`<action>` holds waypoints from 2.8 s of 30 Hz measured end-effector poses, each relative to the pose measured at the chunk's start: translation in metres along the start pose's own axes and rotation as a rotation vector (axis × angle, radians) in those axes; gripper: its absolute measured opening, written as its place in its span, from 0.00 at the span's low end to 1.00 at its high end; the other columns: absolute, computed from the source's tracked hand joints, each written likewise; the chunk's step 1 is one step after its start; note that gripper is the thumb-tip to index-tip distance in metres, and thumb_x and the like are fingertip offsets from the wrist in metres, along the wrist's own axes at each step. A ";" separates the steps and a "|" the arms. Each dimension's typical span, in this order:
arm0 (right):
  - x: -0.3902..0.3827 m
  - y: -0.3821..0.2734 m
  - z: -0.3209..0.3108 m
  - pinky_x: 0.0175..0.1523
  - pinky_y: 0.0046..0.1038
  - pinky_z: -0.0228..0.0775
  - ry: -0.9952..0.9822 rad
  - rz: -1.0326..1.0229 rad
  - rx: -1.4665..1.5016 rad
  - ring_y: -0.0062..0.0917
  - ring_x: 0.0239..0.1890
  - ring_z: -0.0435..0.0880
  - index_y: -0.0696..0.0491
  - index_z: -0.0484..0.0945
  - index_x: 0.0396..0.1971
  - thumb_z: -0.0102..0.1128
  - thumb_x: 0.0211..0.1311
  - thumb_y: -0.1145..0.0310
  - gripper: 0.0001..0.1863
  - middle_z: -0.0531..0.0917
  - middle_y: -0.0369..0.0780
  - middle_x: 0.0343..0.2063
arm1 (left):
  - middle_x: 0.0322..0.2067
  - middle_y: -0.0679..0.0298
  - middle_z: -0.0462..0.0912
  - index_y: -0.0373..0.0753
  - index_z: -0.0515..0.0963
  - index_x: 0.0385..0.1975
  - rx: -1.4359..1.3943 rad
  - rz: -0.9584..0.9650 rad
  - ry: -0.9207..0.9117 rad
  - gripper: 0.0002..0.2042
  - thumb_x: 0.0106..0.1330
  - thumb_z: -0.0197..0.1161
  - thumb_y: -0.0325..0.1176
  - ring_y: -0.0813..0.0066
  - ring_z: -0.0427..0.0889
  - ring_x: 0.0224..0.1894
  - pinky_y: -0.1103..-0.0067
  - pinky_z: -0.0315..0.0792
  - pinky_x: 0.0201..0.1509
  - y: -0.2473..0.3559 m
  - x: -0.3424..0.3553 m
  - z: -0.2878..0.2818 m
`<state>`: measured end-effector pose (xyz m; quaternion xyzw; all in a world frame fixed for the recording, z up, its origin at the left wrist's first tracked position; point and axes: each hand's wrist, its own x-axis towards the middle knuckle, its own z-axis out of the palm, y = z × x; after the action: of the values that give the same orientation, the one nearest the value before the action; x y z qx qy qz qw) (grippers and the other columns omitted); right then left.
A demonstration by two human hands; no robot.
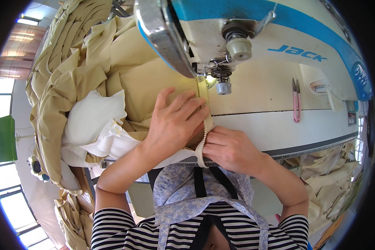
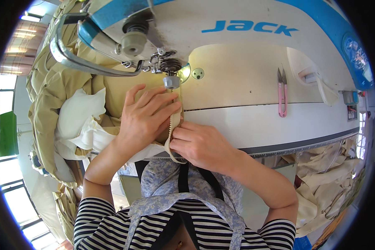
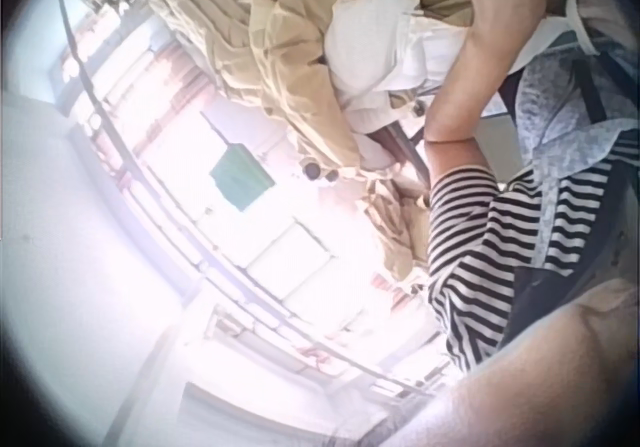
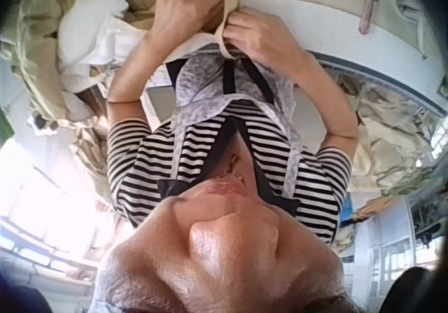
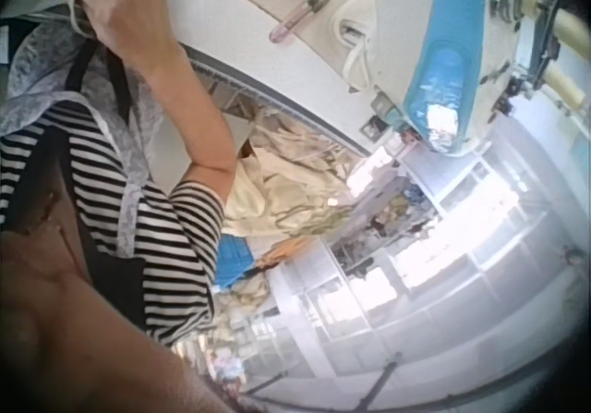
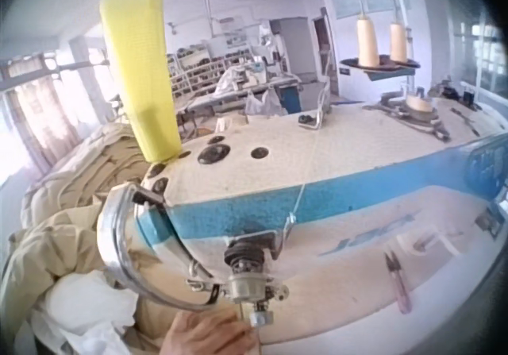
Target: The person sews a zipper onto a beige fabric item using a sewing machine. They align the zipper, guide the fabric under the needle, and trim excess thread with scissors. The person repeats this process on multiple items.
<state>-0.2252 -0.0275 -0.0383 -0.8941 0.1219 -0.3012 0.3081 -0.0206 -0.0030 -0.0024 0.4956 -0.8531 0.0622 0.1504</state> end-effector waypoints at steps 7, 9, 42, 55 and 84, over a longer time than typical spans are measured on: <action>0.015 0.005 -0.006 0.37 0.28 0.78 0.004 0.039 -0.014 0.28 0.37 0.80 0.52 0.82 0.31 0.69 0.51 0.73 0.07 0.78 0.34 0.31 | 0.40 0.69 0.79 0.45 0.83 0.38 -0.062 -0.025 0.062 0.12 0.51 0.71 0.31 0.71 0.79 0.46 0.61 0.67 0.60 -0.015 0.007 0.009; 0.022 0.008 -0.007 0.38 0.30 0.77 0.000 0.059 -0.011 0.29 0.37 0.81 0.53 0.82 0.31 0.69 0.50 0.74 0.07 0.79 0.35 0.31 | 0.38 0.69 0.79 0.46 0.84 0.36 -0.097 -0.029 0.071 0.11 0.52 0.71 0.31 0.72 0.79 0.44 0.62 0.67 0.60 -0.024 0.009 0.013; 0.040 -0.096 0.067 0.34 0.28 0.76 -0.186 -0.033 -0.171 0.27 0.31 0.81 0.55 0.78 0.35 0.64 0.54 0.70 0.10 0.80 0.35 0.27 | 0.65 0.49 0.72 0.50 0.53 0.77 0.560 -1.163 0.637 0.37 0.71 0.64 0.43 0.73 0.81 0.32 0.80 0.76 0.31 -0.021 -0.380 -0.193; -0.023 -0.091 0.071 0.49 0.31 0.77 -0.300 -0.259 0.043 0.31 0.42 0.81 0.51 0.81 0.41 0.60 0.53 0.71 0.14 0.81 0.35 0.37 | 0.63 0.55 0.71 0.48 0.54 0.69 -0.770 -1.710 0.728 0.31 0.71 0.58 0.47 0.68 0.82 0.46 0.74 0.76 0.50 -0.211 -0.485 -0.175; -0.018 -0.093 0.066 0.40 0.32 0.75 -0.160 -0.189 -0.147 0.30 0.35 0.81 0.50 0.79 0.26 0.60 0.50 0.71 0.03 0.79 0.36 0.28 | 0.65 0.55 0.73 0.34 0.72 0.62 0.072 -0.258 -0.405 0.25 0.68 0.63 0.38 0.53 0.66 0.70 0.63 0.63 0.72 -0.003 -0.015 -0.040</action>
<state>-0.1959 0.0832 -0.0300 -0.9430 0.0342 -0.2469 0.2206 -0.0032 0.0177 0.0307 0.6078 -0.7928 -0.0279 -0.0349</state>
